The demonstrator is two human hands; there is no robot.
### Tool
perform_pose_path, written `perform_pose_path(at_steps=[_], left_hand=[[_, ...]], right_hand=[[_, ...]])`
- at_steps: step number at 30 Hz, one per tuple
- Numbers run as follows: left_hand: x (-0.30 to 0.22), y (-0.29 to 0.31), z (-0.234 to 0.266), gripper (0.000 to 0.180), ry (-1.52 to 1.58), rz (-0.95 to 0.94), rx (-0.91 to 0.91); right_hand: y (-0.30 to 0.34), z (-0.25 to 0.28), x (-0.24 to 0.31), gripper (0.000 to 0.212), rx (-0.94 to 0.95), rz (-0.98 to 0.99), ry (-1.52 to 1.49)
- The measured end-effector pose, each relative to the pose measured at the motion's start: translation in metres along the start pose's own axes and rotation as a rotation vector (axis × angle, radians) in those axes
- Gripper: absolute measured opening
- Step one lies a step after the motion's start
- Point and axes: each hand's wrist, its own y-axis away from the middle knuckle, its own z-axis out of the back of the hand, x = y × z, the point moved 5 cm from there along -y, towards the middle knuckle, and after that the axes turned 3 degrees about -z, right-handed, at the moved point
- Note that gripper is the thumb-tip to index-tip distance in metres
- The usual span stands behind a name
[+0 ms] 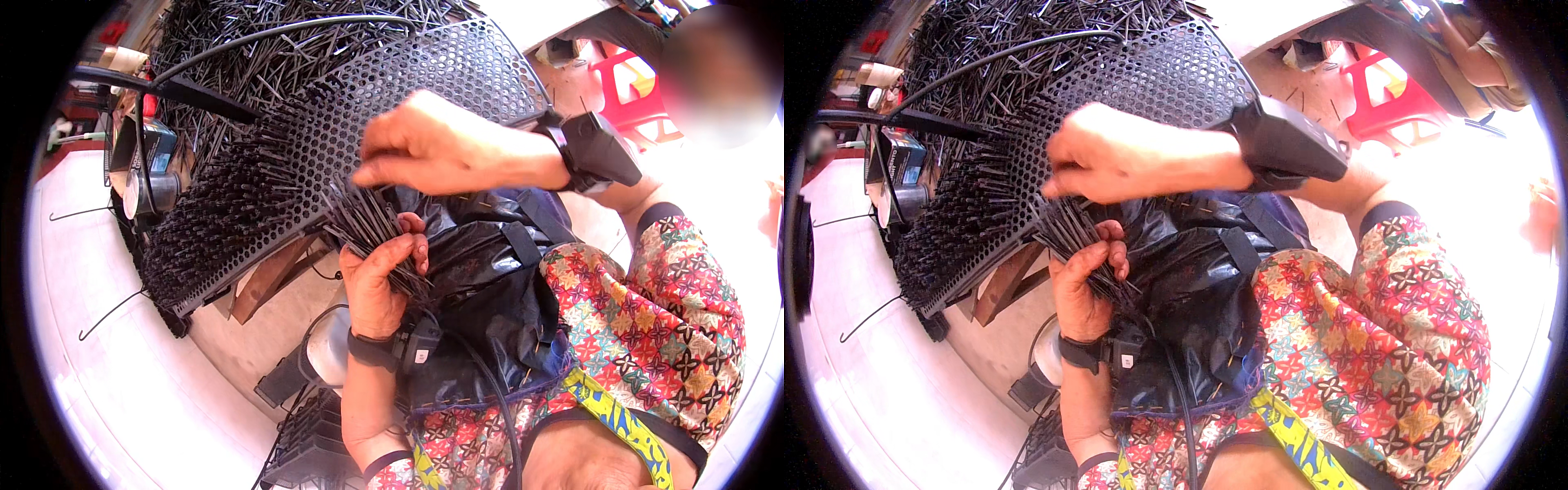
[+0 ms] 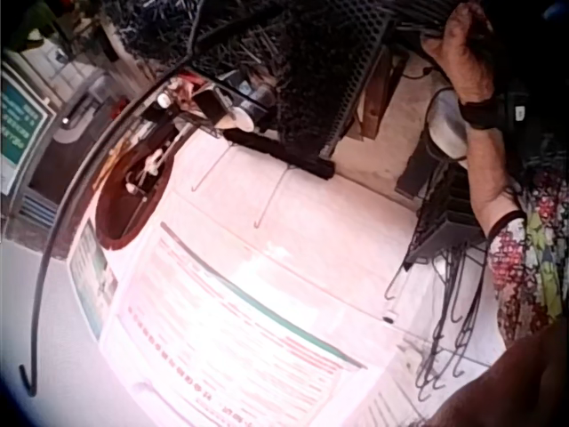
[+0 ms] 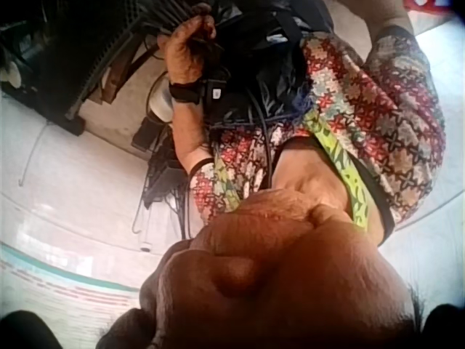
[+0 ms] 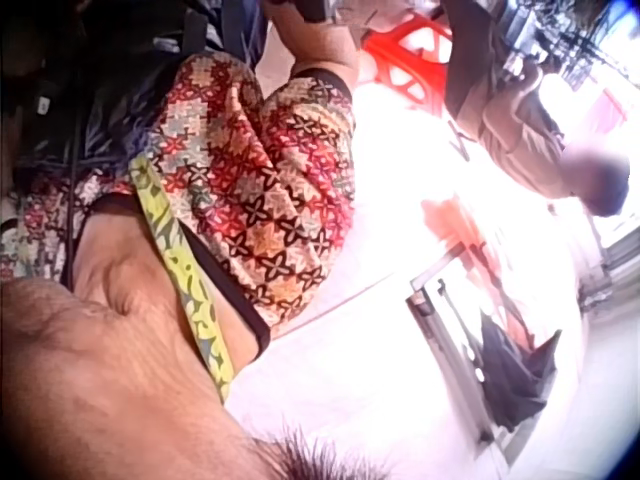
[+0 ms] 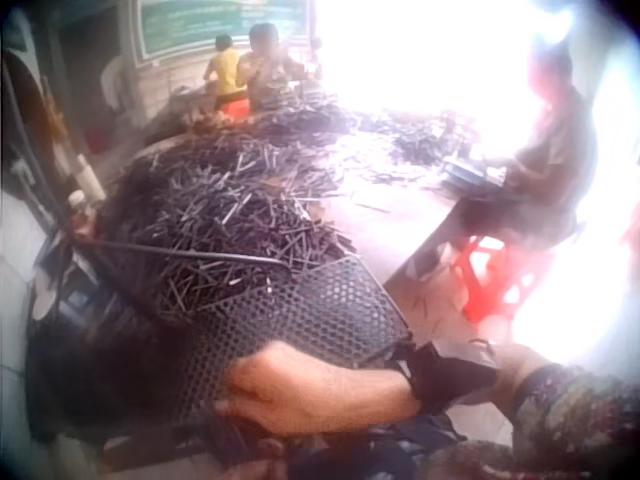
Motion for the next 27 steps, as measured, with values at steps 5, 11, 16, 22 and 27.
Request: perform_pose_path(at_steps=[5, 11, 16, 22, 27], left_hand=[[-0.007, 0.002, -0.005, 0.017, -0.051, -0.095, 0.011], [-0.005, 0.002, -0.013, 0.016, -0.098, -0.137, -0.01], [-0.006, 0.003, -0.009, 0.017, -0.158, -0.104, -0.035], [0.0, 0.005, 0.001, 0.017, -0.076, -0.017, -0.107], [0.001, 0.005, 0.009, 0.019, 0.05, -0.04, -0.189]], right_hand=[[0.025, -0.031, -0.01, 0.033, 0.141, -0.261, -0.435], [0.031, -0.03, -0.016, 0.013, 0.037, -0.355, -0.458], [0.031, -0.019, -0.019, 0.012, -0.179, -0.316, -0.553], [0.008, 0.02, -0.026, 0.011, -0.49, -0.12, -0.74], [-0.03, 0.027, -0.022, 0.011, -0.619, 0.112, -0.397]])
